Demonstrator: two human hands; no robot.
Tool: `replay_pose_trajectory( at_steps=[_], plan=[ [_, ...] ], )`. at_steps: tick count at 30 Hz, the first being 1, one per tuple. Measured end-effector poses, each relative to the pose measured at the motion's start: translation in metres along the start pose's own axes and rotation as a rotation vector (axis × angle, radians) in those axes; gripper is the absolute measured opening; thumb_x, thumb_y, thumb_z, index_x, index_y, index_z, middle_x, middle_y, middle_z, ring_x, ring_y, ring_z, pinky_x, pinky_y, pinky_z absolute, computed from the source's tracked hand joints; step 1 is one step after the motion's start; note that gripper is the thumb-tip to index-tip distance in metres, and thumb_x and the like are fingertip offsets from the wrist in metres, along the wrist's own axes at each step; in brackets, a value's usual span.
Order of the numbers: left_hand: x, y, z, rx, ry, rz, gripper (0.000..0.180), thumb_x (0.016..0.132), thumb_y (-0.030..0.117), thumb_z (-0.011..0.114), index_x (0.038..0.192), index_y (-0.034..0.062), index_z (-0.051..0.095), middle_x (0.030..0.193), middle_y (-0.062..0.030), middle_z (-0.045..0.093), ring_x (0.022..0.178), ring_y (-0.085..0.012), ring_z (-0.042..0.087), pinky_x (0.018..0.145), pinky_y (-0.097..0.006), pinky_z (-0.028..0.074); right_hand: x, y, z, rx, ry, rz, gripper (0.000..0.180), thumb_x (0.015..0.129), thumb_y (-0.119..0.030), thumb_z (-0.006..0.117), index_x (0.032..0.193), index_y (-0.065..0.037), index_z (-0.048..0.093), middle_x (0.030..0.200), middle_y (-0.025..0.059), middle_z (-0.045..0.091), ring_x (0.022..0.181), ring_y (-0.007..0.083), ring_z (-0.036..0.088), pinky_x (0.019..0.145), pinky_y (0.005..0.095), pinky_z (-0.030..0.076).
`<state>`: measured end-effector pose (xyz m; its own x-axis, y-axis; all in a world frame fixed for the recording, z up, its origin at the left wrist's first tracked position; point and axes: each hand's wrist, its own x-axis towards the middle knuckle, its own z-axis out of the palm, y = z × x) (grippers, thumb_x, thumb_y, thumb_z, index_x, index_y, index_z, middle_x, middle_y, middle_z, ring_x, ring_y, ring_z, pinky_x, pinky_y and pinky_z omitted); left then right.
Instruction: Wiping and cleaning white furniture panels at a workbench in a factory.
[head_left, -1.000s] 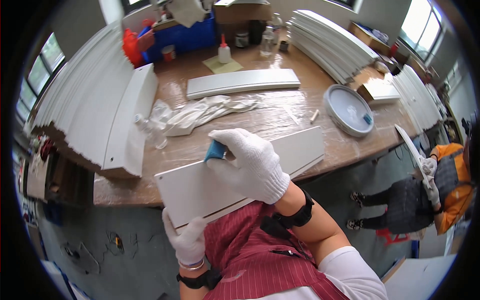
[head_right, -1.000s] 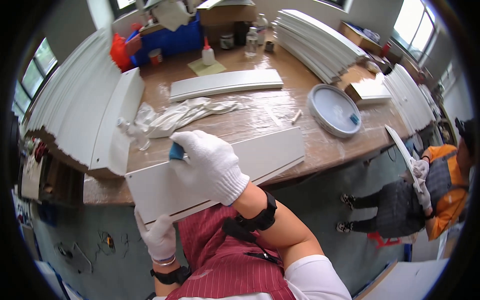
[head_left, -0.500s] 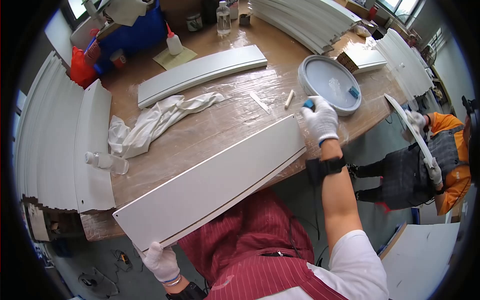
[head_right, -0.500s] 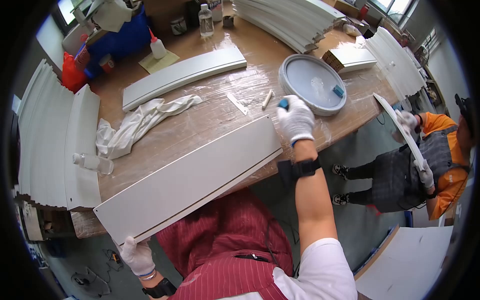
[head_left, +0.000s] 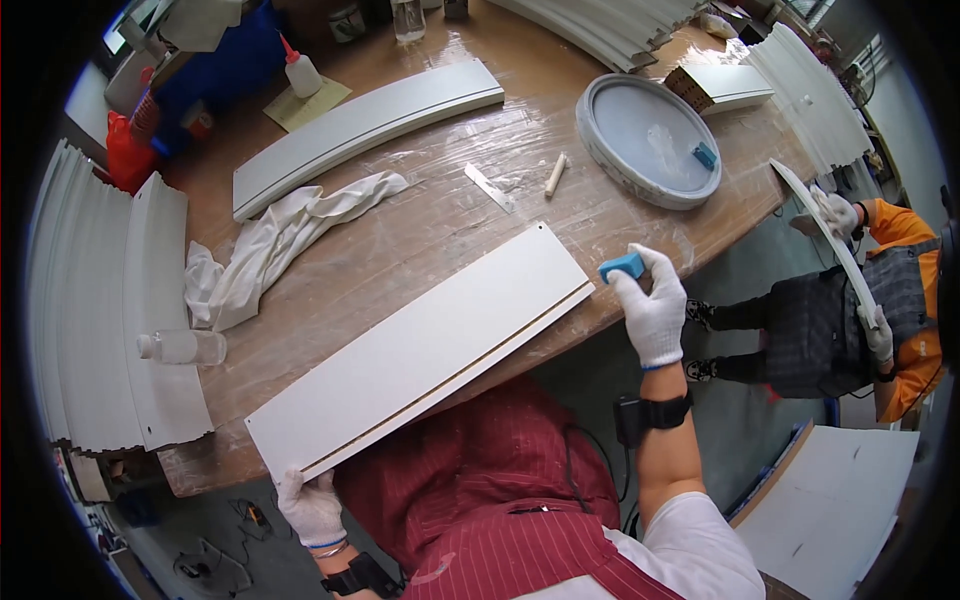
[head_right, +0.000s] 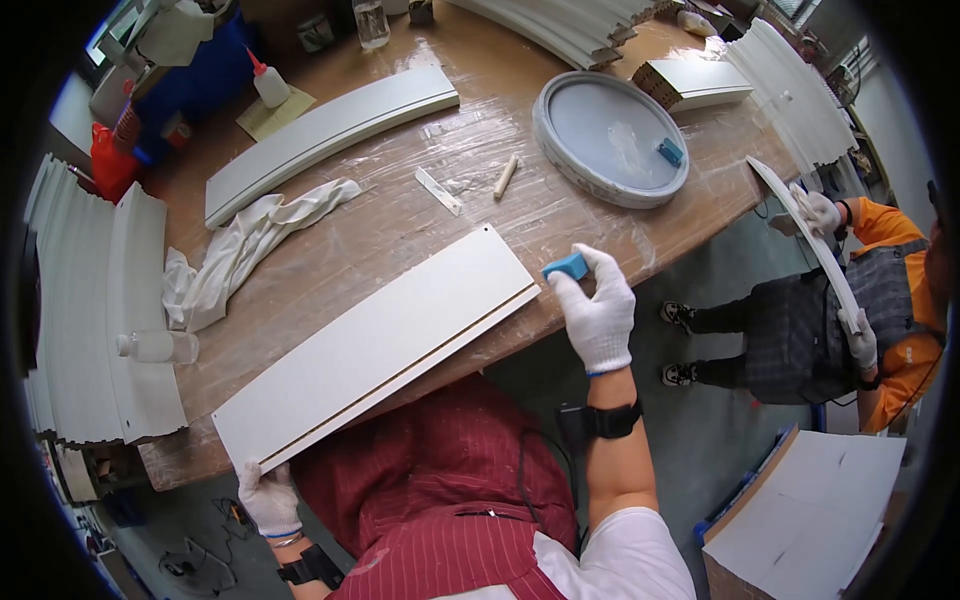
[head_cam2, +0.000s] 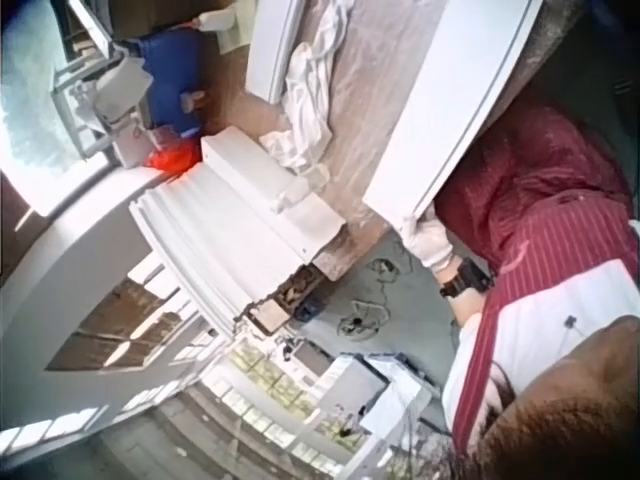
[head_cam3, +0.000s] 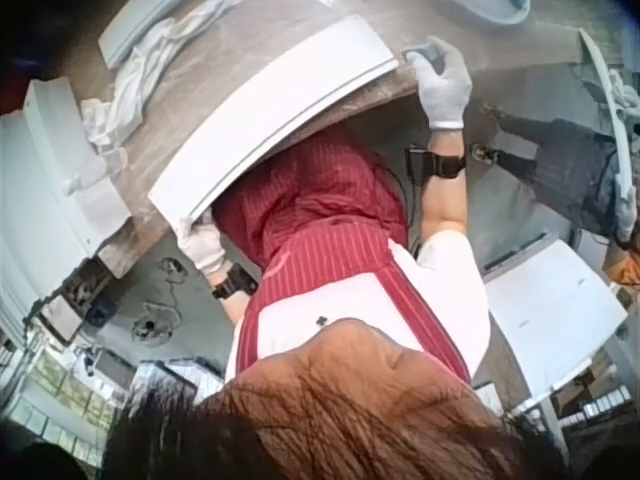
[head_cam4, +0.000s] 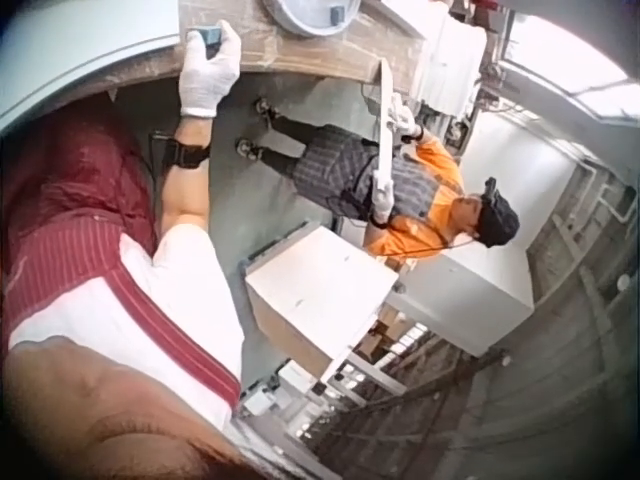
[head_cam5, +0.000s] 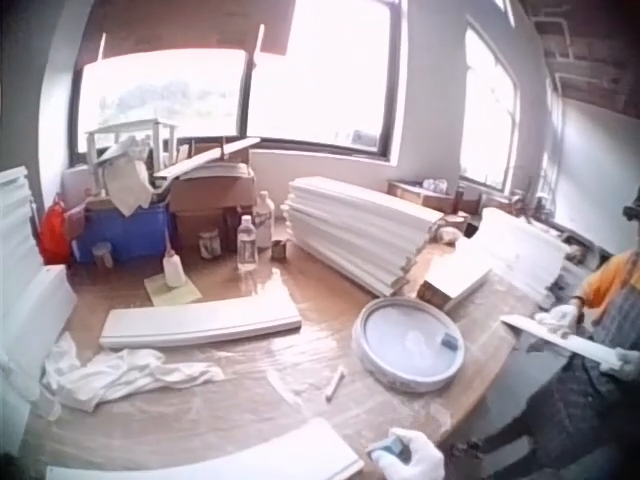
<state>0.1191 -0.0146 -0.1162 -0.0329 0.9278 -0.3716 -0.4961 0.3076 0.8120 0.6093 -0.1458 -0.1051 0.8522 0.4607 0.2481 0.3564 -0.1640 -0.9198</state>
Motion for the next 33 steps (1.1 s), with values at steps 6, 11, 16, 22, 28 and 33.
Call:
replay_pose_trajectory(
  at_steps=[6,11,16,22,28,33],
  plan=[
    [0.000,-0.003,0.006,0.007,0.073,0.005,0.059,0.095,0.009,0.062,0.151,0.0061,0.044,0.139,-0.0162,0.058,0.111,-0.0312,0.070,0.078,-0.041,0.069,-0.012,0.011,-0.001,-0.258,0.093,-0.089,0.043,0.084,-0.006,0.082,0.123,0.003,0.067,0.104,0.0131,0.074,0.088,0.0186,0.071,0.083,0.0317,0.058],
    [0.010,-0.002,-0.013,-0.007,0.063,-0.065,0.051,0.096,0.009,0.063,0.145,0.0050,0.051,0.134,-0.0152,0.062,0.109,-0.0299,0.071,0.073,-0.036,0.069,-0.017,-0.006,-0.002,-0.101,-0.001,-0.022,0.040,0.086,-0.004,0.080,0.122,0.003,0.067,0.101,0.0105,0.073,0.087,0.0162,0.070,0.081,0.0309,0.058],
    [0.008,-0.002,-0.003,-0.036,0.099,-0.070,0.047,0.095,0.009,0.063,0.141,0.0033,0.054,0.131,-0.0152,0.063,0.107,-0.0298,0.071,0.073,-0.036,0.069,-0.017,0.002,-0.001,-0.179,0.110,-0.087,0.039,0.086,-0.004,0.080,0.122,0.003,0.067,0.101,0.0088,0.073,0.087,0.0131,0.069,0.079,0.0286,0.057],
    [0.008,-0.001,-0.003,-0.001,0.123,-0.048,0.047,0.095,0.010,0.063,0.141,0.0029,0.055,0.131,-0.0155,0.063,0.108,-0.0288,0.071,0.075,-0.037,0.069,-0.016,0.009,0.003,-0.229,0.112,-0.077,0.039,0.087,-0.006,0.080,0.123,0.002,0.067,0.101,0.0086,0.073,0.084,0.0132,0.069,0.077,0.0294,0.057],
    [0.007,-0.004,-0.005,0.007,0.091,-0.047,0.050,0.094,0.011,0.063,0.143,0.0041,0.053,0.132,-0.0146,0.062,0.109,-0.0283,0.071,0.076,-0.038,0.069,-0.026,0.011,0.007,-0.150,0.134,-0.154,0.042,0.086,-0.007,0.081,0.124,0.004,0.067,0.105,0.0098,0.072,0.087,0.0147,0.069,0.079,0.0288,0.056],
    [0.006,-0.006,-0.007,0.009,0.098,-0.039,0.051,0.094,0.011,0.062,0.144,0.0052,0.053,0.132,-0.0136,0.062,0.109,-0.0283,0.071,0.077,-0.040,0.069,-0.030,0.011,0.010,-0.152,0.179,-0.037,0.042,0.086,-0.006,0.081,0.125,0.004,0.066,0.105,0.0097,0.072,0.091,0.0147,0.068,0.082,0.0290,0.056]
  ],
)
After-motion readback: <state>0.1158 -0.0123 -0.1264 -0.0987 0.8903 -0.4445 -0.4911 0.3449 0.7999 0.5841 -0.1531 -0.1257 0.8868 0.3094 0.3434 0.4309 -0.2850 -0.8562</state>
